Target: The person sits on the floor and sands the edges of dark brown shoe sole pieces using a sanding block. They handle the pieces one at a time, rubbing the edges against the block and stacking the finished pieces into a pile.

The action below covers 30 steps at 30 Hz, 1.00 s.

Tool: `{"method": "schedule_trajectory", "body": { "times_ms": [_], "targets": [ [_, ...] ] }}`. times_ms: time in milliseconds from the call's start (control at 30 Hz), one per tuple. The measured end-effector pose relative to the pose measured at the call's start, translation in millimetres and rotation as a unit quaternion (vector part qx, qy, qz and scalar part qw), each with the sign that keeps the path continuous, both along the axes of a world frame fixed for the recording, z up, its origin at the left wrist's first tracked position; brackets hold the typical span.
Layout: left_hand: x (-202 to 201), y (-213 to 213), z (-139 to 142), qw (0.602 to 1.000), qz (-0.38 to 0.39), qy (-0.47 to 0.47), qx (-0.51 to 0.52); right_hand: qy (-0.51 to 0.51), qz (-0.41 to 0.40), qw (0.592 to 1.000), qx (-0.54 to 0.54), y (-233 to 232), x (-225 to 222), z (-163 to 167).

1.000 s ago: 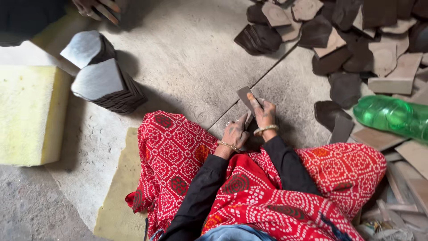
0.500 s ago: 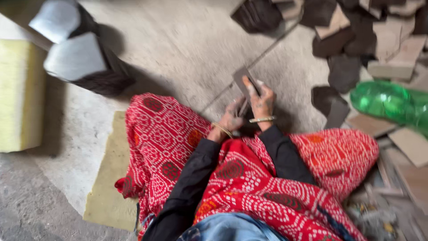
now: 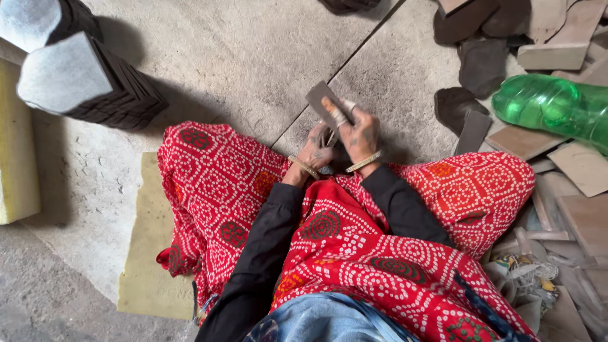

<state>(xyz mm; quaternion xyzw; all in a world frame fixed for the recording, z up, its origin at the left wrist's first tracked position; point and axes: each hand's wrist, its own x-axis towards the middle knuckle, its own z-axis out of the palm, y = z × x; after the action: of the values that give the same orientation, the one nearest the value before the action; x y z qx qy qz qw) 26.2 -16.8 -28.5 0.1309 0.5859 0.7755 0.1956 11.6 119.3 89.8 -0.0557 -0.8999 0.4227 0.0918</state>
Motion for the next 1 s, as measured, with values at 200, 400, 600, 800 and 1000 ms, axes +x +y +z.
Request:
{"method": "schedule_trajectory", "body": {
  "times_ms": [200, 400, 600, 800, 1000],
  "targets": [
    [3, -12, 29, 0.998, -0.015, 0.051, -0.037, 0.059, -0.087, 0.994, -0.044, 30, -19, -25],
    [-1, -7, 41, 0.999, -0.013, -0.012, -0.047, 0.096, -0.060, 0.964, -0.242, 23, -1, -19],
    [1, -7, 21, 0.997, -0.039, 0.020, -0.069, 0.076, -0.036, 0.993, -0.086, 8, 5, 12],
    [-1, 9, -1, 1.000, 0.003, 0.000, 0.014, 0.084, -0.037, 0.992, -0.083, -1, 8, 9],
    [-3, 16, 5, 0.979, 0.056, 0.129, -0.147, 0.008, -0.077, 0.997, 0.011, -2, 5, 11]
  ]
}}
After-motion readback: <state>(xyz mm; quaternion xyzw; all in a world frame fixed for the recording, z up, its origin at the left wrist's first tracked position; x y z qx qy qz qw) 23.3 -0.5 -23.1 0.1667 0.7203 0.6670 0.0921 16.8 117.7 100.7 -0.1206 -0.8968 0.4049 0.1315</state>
